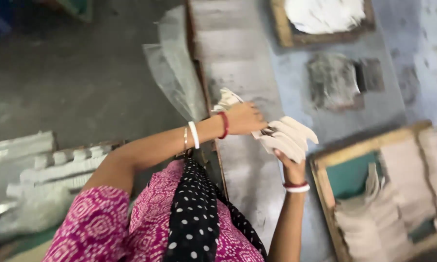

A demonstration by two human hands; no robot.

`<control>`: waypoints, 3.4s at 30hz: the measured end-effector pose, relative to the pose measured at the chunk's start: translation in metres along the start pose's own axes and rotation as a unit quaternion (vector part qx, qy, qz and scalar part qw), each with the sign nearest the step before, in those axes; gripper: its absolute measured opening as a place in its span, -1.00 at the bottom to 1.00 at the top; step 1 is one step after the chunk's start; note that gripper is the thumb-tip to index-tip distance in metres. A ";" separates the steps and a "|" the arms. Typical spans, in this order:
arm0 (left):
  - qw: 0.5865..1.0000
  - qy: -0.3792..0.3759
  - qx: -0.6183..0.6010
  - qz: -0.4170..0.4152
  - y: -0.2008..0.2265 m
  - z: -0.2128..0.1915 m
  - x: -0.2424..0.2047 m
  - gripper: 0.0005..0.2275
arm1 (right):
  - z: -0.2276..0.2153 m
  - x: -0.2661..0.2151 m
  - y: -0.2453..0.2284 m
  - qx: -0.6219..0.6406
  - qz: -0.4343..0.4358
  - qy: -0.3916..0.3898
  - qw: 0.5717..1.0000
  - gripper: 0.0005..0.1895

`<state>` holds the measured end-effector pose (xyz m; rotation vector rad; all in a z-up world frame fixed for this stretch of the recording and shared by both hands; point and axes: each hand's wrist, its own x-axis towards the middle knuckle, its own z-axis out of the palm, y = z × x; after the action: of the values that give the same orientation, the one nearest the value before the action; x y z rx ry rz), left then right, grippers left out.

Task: The person picks up stacks of light-colored, irregularly shaped wooden parts from a table and places them into a wooden tray. They repeatedly gather the parts, align them, and transfer them to the tray, occasionally adjusting the pile.

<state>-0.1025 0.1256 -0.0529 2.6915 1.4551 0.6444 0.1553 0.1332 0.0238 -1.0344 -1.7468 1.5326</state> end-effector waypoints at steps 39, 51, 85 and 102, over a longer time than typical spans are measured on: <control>0.999 -0.048 -0.002 -0.014 -0.006 0.071 -0.004 -0.36 | -0.036 0.092 0.095 -0.508 0.061 -0.044 0.858 -0.42; 0.986 -0.079 0.124 -0.078 0.014 0.056 0.004 -0.25 | 0.030 0.048 0.033 -0.544 0.067 -0.099 0.830 -0.20; 0.979 0.164 0.032 -0.121 0.039 0.081 -0.042 -0.88 | 0.018 0.034 0.078 -0.520 0.033 0.010 0.853 -0.29; 0.988 0.083 0.029 -0.124 0.059 0.096 -0.036 -0.86 | 0.037 0.042 0.027 -0.659 0.055 0.032 0.749 -0.13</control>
<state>-0.0381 0.0806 -0.1407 2.4880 1.8359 0.8352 0.1067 0.1507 -0.0111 -1.7478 -2.7212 0.0098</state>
